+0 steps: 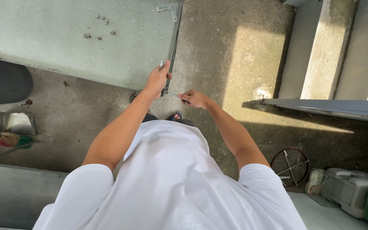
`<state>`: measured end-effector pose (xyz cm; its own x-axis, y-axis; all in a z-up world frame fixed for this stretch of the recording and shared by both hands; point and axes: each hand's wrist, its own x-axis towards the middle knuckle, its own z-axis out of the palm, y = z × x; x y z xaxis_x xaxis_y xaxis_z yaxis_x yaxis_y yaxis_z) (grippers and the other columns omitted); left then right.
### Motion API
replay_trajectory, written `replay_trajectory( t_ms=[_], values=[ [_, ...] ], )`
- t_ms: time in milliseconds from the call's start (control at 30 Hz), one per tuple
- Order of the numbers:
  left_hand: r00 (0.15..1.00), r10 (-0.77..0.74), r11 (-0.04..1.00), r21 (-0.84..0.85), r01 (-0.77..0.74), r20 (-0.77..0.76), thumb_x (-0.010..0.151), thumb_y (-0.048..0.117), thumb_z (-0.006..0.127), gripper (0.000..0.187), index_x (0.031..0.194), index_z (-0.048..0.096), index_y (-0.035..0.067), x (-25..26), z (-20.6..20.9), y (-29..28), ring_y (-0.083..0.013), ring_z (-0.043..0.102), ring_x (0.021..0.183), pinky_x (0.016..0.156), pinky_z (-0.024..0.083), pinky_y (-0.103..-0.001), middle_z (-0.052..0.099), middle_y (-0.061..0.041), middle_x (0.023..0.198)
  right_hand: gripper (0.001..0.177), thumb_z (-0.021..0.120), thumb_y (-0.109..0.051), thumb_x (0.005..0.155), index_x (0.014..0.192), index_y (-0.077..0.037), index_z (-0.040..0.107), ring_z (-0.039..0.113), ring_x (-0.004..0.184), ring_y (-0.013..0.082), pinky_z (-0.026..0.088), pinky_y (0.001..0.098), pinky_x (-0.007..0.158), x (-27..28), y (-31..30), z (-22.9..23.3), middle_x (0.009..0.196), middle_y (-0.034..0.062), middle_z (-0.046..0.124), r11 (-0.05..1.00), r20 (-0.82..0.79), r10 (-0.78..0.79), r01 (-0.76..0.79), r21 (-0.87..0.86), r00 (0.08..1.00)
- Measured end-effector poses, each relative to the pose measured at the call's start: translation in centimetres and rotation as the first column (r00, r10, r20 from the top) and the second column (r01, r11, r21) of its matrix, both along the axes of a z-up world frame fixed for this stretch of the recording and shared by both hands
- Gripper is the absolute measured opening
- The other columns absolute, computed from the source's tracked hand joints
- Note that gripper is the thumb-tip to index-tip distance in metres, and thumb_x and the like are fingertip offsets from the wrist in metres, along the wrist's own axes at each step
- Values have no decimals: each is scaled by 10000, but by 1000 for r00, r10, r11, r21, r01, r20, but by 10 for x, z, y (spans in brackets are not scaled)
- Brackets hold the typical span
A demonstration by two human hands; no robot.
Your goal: The person is using a wrench and a screwdriver to loosen or tighten screws on a metal cabinet frame.
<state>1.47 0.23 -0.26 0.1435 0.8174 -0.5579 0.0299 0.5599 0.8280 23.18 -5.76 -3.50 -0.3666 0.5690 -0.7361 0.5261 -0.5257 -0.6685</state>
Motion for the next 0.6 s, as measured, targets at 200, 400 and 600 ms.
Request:
replay_trajectory(
  t_ms=[200,400,600],
  values=[
    [959,144,989,-48,-136,246,987,539,602,449,1119,653,113,11,-17,0,-90,420,842,899,389,-290,506,48,884,547,590,-535,1016,745,-74,707,473,535,174,427,376,547,-3,-10,-9,548,59,521,923,154,90,-141,358,984],
    [967,158,981,-146,-130,202,972,542,598,567,1302,626,82,23,-16,23,-92,398,855,942,397,-273,469,47,956,449,623,-482,1035,834,-93,720,521,566,269,457,426,564,-5,-27,-13,592,87,589,510,462,45,-418,752,886],
    [984,103,983,-164,-79,145,942,591,601,683,1381,555,70,25,-12,31,-112,413,888,983,413,-350,499,20,989,373,677,-475,985,892,-123,756,548,492,130,438,318,472,-3,-17,-11,561,23,597,858,170,64,-141,494,983]
  ],
)
